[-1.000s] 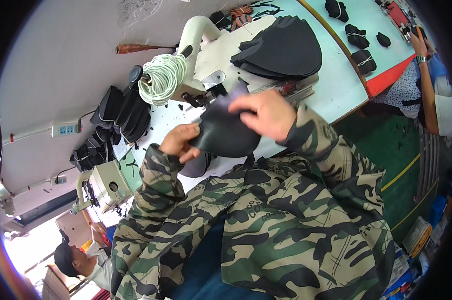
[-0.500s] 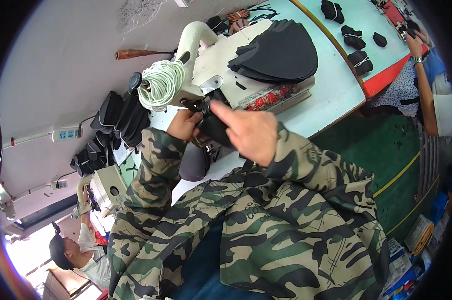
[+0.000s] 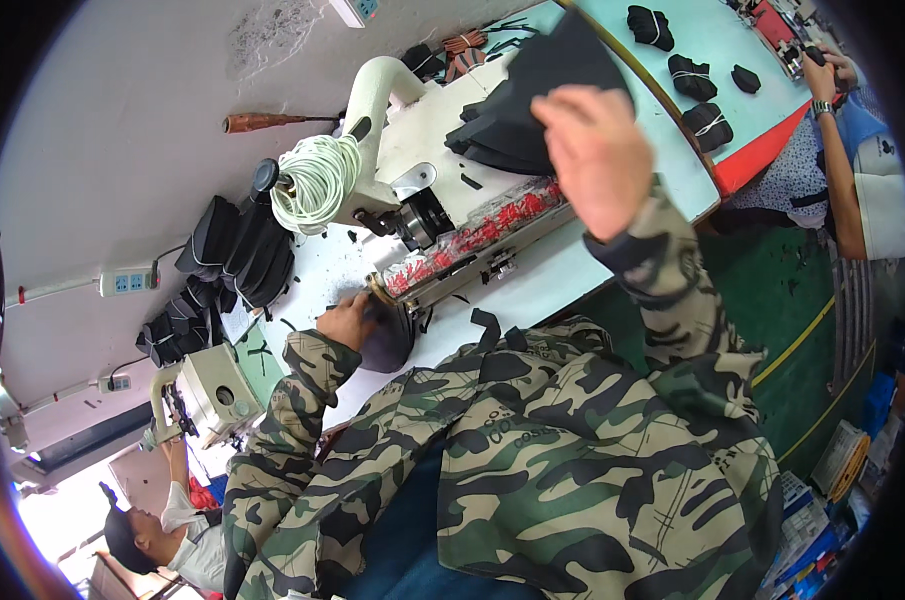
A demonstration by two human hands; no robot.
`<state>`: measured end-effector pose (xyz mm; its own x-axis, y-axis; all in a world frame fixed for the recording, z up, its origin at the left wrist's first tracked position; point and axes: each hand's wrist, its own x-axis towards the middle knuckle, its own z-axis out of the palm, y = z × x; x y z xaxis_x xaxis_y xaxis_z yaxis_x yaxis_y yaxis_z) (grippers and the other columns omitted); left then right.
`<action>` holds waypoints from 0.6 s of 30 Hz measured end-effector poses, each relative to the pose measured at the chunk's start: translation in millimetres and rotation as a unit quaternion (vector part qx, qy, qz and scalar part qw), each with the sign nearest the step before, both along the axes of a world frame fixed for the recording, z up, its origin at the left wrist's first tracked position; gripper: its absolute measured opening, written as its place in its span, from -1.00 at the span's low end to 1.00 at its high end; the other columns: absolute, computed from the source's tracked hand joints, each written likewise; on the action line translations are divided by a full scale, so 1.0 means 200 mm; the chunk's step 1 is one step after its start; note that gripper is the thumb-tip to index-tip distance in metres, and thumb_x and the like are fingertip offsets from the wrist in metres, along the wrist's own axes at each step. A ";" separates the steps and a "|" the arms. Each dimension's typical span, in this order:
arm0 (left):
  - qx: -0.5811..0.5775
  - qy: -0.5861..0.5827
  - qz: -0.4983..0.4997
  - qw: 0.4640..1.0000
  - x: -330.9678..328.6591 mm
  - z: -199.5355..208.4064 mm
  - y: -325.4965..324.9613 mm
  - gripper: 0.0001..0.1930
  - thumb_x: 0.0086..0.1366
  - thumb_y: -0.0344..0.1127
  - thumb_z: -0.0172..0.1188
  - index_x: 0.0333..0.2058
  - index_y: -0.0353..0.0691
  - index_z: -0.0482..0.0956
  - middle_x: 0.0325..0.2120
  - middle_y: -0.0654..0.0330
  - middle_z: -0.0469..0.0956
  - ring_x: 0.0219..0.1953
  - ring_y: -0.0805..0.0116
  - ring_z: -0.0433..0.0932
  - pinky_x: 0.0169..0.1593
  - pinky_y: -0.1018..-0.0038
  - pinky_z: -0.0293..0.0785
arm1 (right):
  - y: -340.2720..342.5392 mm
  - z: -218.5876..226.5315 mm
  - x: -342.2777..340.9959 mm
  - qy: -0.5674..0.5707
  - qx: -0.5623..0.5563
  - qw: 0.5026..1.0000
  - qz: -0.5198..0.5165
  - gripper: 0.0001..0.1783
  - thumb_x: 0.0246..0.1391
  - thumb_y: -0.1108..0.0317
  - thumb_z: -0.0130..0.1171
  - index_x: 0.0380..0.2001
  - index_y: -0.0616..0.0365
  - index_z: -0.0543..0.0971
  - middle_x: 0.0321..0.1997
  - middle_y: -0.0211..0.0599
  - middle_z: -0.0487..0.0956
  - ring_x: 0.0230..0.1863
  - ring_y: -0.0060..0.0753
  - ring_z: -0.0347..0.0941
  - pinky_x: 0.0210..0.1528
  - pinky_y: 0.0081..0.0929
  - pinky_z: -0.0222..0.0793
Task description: The recorder is using an industrial sewing machine to stitch black shoe material components.
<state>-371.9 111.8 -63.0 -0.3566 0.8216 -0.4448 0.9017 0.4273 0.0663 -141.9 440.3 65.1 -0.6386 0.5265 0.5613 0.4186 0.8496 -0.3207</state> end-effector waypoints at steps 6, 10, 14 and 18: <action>0.039 0.052 0.058 0.996 0.07 0.01 0.01 -0.65 0.05 -0.21 0.19 -0.16 -0.08 0.41 -0.34 0.12 0.51 -0.45 0.05 0.56 -0.42 0.20 0.49 | -0.09 -0.17 -0.03 -0.043 -0.060 0.997 0.036 -0.74 -0.21 0.43 0.22 -0.32 0.09 0.56 -0.20 -0.38 0.50 -0.19 -0.27 0.40 -0.15 -0.37 0.33; -0.025 -0.006 0.056 0.998 0.03 0.09 0.01 -0.74 0.00 -0.25 0.23 -0.33 -0.22 0.52 -0.46 0.08 0.56 -0.45 0.01 0.54 -0.40 0.23 0.47 | -0.27 -0.13 -0.07 0.055 -0.200 0.966 0.154 -0.77 -0.17 0.44 0.20 -0.34 0.16 0.55 -0.29 -0.24 0.55 -0.26 -0.16 0.45 -0.21 -0.33 0.38; -0.023 -0.514 0.041 0.857 0.02 0.37 0.20 -0.82 0.17 -0.33 0.16 -0.34 -0.35 0.53 -0.63 0.28 0.46 -0.61 0.49 0.39 -0.51 0.46 0.34 | -0.44 -0.23 -0.04 0.016 -0.481 0.792 0.376 -0.78 -0.07 0.35 0.19 -0.31 0.19 0.58 -0.27 -0.13 0.57 -0.24 -0.19 0.51 -0.16 -0.40 0.40; 0.061 -0.472 0.049 0.878 -0.01 0.40 0.35 -0.84 0.25 -0.35 0.06 -0.42 -0.35 0.46 -0.61 0.38 0.35 -0.49 0.61 0.25 -0.35 0.57 0.26 | -0.58 -0.38 -0.10 -0.058 -0.671 0.670 0.313 -0.69 -0.04 0.42 0.14 -0.18 0.28 0.54 -0.26 -0.19 0.57 -0.30 -0.40 0.52 -0.24 -0.51 0.41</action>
